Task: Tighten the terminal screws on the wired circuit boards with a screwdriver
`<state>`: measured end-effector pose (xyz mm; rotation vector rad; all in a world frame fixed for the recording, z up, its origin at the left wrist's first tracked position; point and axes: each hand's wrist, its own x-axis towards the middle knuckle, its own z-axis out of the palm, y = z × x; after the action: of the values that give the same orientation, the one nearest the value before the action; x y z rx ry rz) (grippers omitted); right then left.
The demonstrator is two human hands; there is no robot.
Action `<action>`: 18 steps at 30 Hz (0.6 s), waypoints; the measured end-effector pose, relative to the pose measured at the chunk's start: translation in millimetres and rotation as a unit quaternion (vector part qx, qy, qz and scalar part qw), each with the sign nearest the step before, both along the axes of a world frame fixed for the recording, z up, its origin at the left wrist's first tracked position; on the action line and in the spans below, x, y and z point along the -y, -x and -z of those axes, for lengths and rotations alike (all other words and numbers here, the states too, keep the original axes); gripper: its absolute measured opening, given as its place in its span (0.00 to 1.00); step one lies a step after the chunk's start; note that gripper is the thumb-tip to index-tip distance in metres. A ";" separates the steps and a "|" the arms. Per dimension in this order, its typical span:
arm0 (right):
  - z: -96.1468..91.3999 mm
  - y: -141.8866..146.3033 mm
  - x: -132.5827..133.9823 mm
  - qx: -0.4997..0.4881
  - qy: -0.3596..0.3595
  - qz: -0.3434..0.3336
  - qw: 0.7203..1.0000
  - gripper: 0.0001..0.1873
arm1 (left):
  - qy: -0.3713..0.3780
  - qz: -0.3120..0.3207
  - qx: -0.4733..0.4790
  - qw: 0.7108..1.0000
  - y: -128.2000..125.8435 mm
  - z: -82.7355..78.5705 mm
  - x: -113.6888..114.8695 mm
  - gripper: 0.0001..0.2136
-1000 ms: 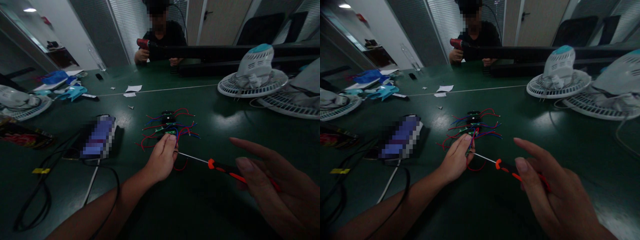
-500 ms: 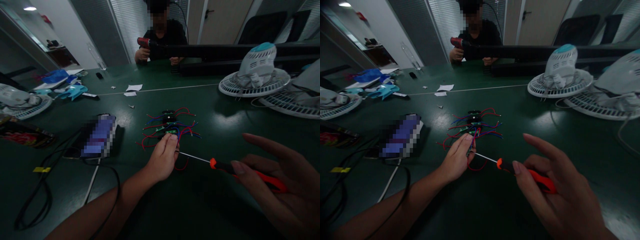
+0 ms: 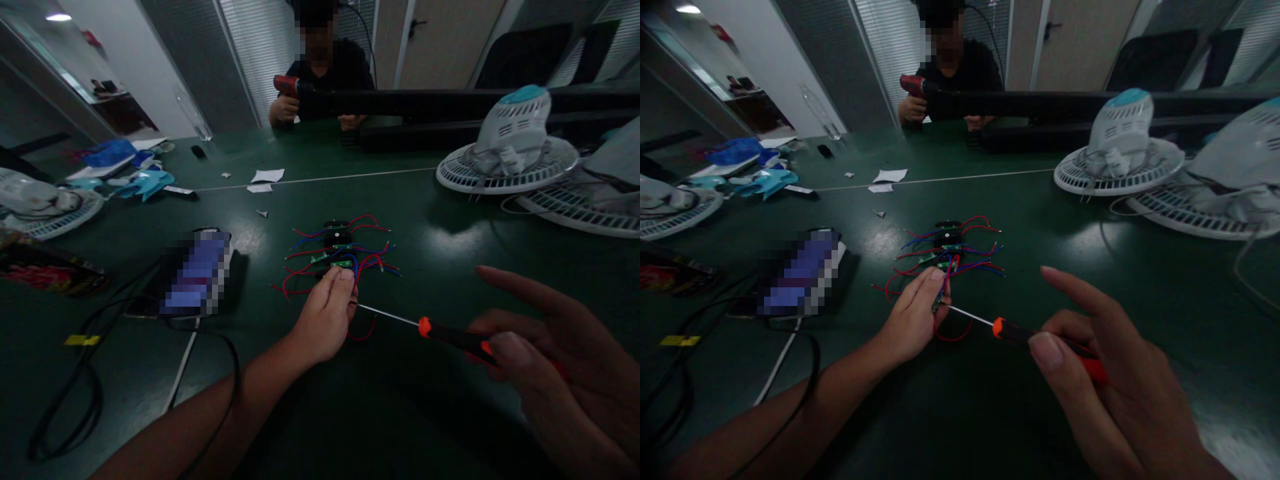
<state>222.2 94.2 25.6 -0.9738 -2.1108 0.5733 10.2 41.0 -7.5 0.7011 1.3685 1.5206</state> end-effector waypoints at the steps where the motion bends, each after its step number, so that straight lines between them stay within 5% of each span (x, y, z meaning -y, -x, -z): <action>1: -0.2 -0.6 -0.5 0.006 -0.007 -0.011 1.000 0.21 | 0.001 0.001 -0.004 1.000 0.0 -0.3 0.0 0.19; 8: -1.2 3.1 -2.0 0.017 -0.036 -0.032 0.999 0.24 | -0.006 0.011 -0.017 1.000 0.1 0.9 -0.3 0.19; 18: -0.4 3.2 1.9 0.013 -0.021 0.025 0.999 0.28 | -0.014 0.022 0.005 1.000 -0.3 3.5 0.4 0.17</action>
<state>219.0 92.3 26.0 -1.0133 -2.1069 0.4907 10.5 40.6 -10.9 0.7357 1.3191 1.5079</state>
